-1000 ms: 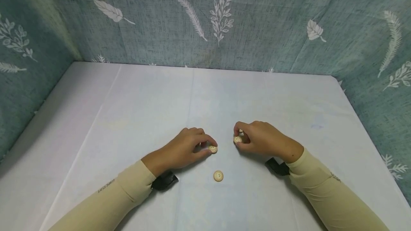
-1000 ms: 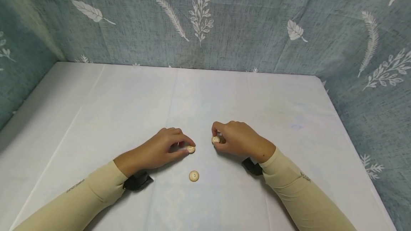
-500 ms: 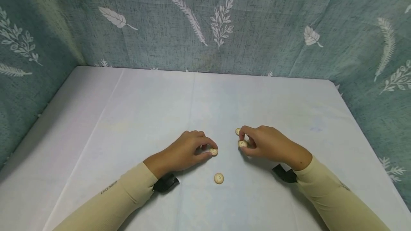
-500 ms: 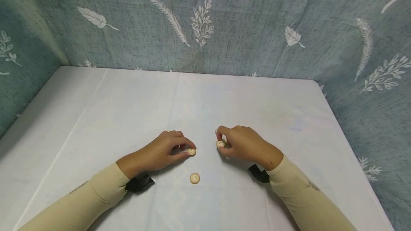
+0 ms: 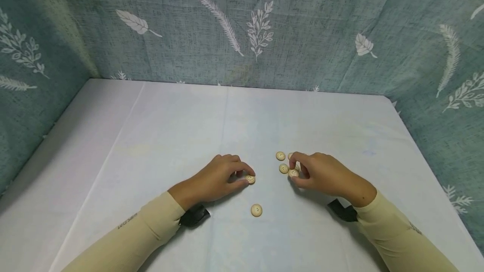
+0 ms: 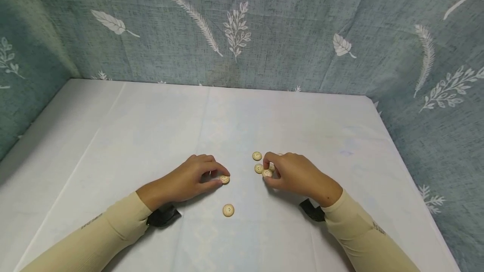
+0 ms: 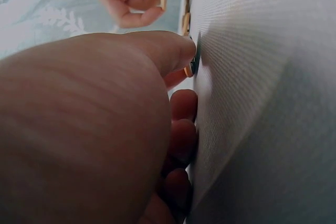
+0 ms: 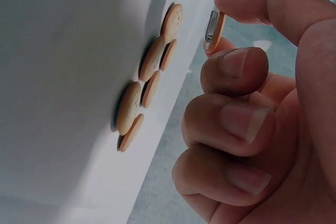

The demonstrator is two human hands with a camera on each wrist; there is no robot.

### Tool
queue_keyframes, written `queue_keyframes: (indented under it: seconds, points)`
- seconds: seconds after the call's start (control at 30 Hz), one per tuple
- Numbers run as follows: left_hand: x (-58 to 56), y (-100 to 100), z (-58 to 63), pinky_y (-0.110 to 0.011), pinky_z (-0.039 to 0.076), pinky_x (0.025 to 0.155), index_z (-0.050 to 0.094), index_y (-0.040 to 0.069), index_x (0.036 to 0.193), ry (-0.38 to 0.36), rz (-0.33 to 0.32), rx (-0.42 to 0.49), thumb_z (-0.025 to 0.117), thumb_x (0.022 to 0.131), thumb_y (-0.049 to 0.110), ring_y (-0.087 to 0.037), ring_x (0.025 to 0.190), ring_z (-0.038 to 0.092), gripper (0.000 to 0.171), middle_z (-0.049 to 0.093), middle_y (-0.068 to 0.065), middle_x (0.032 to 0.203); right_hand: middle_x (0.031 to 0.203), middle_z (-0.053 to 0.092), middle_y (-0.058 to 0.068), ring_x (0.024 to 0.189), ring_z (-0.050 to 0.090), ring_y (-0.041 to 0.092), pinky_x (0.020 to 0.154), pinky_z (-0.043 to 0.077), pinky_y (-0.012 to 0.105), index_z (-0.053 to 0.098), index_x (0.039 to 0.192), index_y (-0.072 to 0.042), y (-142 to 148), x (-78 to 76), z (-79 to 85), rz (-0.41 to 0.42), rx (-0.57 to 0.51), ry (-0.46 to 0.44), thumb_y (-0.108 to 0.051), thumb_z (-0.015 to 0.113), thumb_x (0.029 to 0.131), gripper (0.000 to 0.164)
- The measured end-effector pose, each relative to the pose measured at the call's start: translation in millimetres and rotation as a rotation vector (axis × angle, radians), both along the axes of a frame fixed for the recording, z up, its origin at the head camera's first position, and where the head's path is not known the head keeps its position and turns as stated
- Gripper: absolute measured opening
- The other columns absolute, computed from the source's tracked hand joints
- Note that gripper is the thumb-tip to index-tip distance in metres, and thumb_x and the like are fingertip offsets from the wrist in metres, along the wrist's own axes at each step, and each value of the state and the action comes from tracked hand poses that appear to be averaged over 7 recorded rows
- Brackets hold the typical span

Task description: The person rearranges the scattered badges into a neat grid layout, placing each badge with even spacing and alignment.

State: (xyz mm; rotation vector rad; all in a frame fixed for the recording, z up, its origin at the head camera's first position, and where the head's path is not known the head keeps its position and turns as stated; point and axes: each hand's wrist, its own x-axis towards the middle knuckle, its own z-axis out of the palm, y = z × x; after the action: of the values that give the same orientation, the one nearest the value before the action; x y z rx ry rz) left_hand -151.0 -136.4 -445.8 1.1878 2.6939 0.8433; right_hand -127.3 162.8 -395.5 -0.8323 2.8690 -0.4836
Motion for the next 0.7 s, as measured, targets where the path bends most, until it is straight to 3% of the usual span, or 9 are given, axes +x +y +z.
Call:
queue_keyframes:
  seconds: [0.37, 0.7]
  points:
    - [0.3, -0.2, -2.0, -0.031, 0.035, 0.083, 0.072, 0.03, 0.112, -0.008, -0.001, 0.01, 0.071, 0.093, 0.027, -0.004, 0.08, 0.048, 0.019, 0.055, 0.014, 0.085, 0.061, 0.045, -0.016, 0.054, 0.039, -0.002, 0.054, 0.036, 0.02, 0.057, 0.099, -0.02, 11.5, 4.7, -4.2, -0.059, -0.015, -0.031, -0.019, 0.071, 0.088, 0.018]
    - [-0.7, 0.3, 0.7, -0.031, 0.034, 0.083, 0.072, 0.03, 0.113, -0.013, 0.001, -0.001, 0.071, 0.094, 0.028, -0.004, 0.081, 0.048, 0.019, 0.054, 0.015, 0.085, 0.061, 0.049, -0.015, 0.055, 0.042, -0.002, 0.054, 0.038, 0.021, 0.057, 0.097, -0.02, 23.3, 2.2, -4.0, -0.063, -0.007, -0.075, -0.015, 0.073, 0.086, 0.02]
